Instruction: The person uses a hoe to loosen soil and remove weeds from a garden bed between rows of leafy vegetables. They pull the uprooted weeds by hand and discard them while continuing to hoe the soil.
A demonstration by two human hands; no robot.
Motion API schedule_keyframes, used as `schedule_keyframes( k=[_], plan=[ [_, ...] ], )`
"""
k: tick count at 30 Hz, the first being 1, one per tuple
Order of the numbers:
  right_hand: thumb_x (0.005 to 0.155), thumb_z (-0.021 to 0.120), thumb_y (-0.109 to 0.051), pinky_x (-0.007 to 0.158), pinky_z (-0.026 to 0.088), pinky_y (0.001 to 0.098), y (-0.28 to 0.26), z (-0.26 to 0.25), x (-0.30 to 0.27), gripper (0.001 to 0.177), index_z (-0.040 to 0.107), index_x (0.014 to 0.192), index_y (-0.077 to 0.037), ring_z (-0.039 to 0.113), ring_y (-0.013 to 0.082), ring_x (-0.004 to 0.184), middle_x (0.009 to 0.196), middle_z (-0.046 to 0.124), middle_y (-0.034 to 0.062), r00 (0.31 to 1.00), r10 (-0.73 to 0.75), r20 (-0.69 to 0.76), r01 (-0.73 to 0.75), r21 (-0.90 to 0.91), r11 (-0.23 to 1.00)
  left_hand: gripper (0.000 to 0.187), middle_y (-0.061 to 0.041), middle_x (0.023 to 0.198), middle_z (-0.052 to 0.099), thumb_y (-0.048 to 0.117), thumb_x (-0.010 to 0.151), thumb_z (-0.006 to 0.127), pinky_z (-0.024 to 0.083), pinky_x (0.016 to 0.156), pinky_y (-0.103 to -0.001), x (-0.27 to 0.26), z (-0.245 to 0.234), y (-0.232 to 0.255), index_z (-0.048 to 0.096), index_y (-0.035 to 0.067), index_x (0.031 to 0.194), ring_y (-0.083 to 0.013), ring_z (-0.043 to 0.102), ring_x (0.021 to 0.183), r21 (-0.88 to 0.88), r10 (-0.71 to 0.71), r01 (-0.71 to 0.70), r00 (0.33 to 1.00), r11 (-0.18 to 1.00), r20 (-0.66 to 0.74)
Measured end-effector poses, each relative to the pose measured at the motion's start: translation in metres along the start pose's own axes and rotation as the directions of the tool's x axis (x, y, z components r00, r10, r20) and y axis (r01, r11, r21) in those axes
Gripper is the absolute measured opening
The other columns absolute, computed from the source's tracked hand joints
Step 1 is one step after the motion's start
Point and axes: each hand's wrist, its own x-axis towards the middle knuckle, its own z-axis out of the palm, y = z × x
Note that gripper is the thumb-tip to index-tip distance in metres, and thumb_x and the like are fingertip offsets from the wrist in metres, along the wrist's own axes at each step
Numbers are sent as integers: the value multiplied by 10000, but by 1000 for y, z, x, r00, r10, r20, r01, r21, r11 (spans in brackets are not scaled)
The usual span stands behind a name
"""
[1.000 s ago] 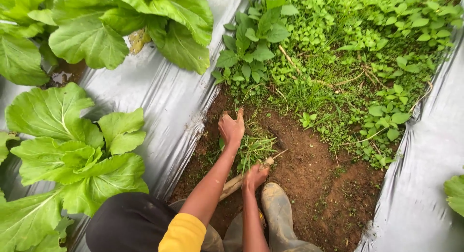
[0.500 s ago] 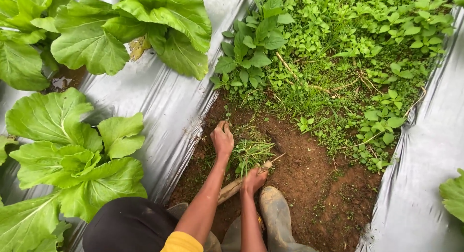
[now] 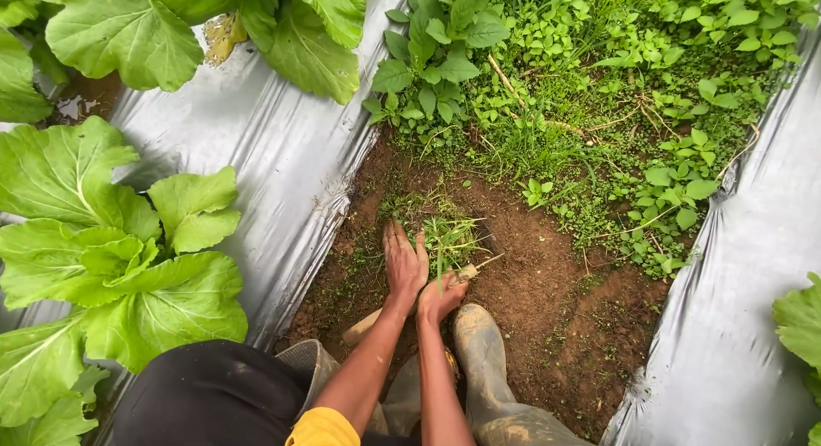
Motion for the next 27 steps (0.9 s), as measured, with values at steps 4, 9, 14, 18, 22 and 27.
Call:
schedule_keyframes(
  k=[4,9,14,18,22,27],
  plan=[
    [1010,535,-220,994,481,539,27,10,11,425,566,1364,13,614,466,1209,1202,681,287,999,34,-26,-36,-44,998,669,-347,1484,440,402,1059,427,264,1221,-550,-5,-1,3,366,-109,1486,-461,405,1431,-123,-22,18,999,992,-29],
    [953,581,-237,1078,426,560,-16,-1,-17,464,589,1346,10,577,497,1244,1273,649,312,1000,23,14,-22,-47,999,732,-355,1462,474,484,1017,544,340,1186,-548,-1,14,5,470,-106,1443,-472,424,1423,-395,-146,177,983,902,109],
    [956,560,-182,1004,431,598,2,0,-8,395,644,1220,99,585,536,1181,1157,672,351,996,-48,78,50,-27,998,671,-358,1431,509,424,1002,578,382,1156,-541,12,29,-12,536,-129,1381,-470,459,1394,-359,-107,113,994,927,38],
    [955,639,-180,910,435,663,12,4,-6,348,640,1170,93,577,570,1129,1076,661,370,974,-212,79,213,-4,977,513,-230,1405,580,295,934,589,408,1114,-515,11,-13,27,619,0,1353,-355,528,1349,107,-30,60,964,993,-263],
    [961,560,-161,1058,464,571,-23,-3,-23,394,607,1281,65,595,484,1222,1238,662,305,987,-79,138,84,-30,996,352,-200,1284,657,49,873,586,421,1109,-491,59,-3,43,703,31,1203,-329,567,1286,216,276,-201,867,956,-416],
    [978,519,-138,1196,314,574,-98,-39,-53,610,354,1491,147,380,488,1437,1486,448,368,971,15,238,3,-76,997,528,-128,1430,586,472,1027,397,353,1188,-559,139,37,24,564,183,1437,-330,447,1444,307,430,-581,789,753,438]
  ],
)
